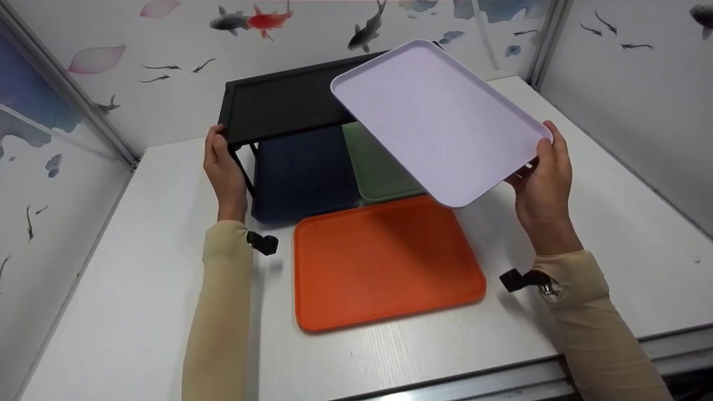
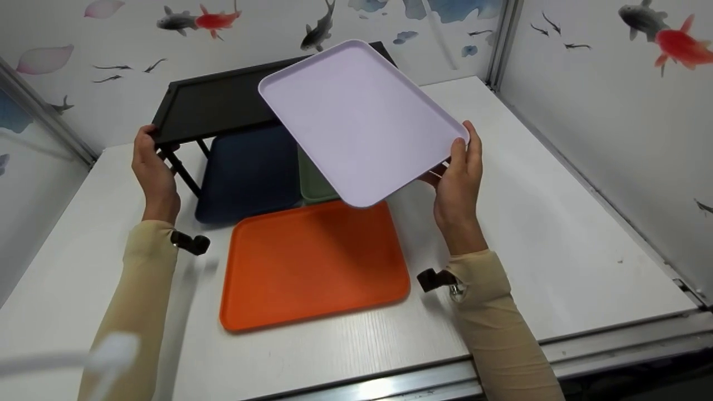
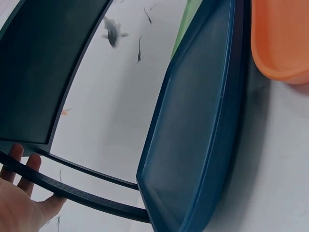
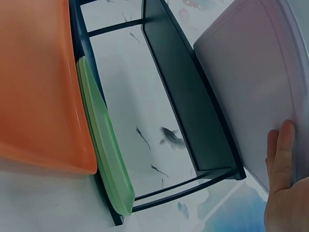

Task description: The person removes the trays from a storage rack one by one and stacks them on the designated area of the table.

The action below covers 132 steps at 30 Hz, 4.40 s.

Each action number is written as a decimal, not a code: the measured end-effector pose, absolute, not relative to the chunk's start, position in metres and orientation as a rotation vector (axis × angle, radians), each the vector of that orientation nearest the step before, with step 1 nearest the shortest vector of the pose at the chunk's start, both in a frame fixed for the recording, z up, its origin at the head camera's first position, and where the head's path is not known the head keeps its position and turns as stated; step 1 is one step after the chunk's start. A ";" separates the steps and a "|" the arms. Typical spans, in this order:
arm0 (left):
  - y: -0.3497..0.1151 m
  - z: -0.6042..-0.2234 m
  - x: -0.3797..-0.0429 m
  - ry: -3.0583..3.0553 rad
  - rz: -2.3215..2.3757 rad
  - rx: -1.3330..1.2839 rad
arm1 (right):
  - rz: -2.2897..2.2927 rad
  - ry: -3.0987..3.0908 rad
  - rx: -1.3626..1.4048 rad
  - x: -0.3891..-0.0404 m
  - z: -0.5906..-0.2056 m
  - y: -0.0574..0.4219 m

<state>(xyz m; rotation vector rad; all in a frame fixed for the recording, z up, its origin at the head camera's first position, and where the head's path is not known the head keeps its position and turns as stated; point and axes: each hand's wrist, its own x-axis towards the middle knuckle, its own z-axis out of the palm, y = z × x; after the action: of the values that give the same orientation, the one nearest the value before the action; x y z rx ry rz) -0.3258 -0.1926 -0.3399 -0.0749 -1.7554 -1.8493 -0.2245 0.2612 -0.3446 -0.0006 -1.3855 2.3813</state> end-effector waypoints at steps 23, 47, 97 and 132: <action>-0.203 -0.360 -0.348 -1.762 -1.807 -0.094 | 2.369 -1.347 0.018 -0.224 -0.353 0.268; -0.204 -0.359 -0.348 -1.744 -1.864 -0.100 | 2.328 -1.595 -0.036 -0.222 -0.358 0.272; -0.193 -0.341 -0.326 -1.754 -1.821 -0.111 | 2.278 -1.762 0.025 -0.225 -0.366 0.265; -0.206 -0.363 -0.351 -1.744 -1.823 -0.110 | 2.301 -1.805 0.102 -0.223 -0.367 0.259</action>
<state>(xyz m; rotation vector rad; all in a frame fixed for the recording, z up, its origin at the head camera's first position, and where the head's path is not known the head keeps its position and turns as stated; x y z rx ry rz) -0.3506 -0.2058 -0.3627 -0.1097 -1.7437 -1.8226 -0.2232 0.2588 -0.3670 0.1023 -1.8047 2.3011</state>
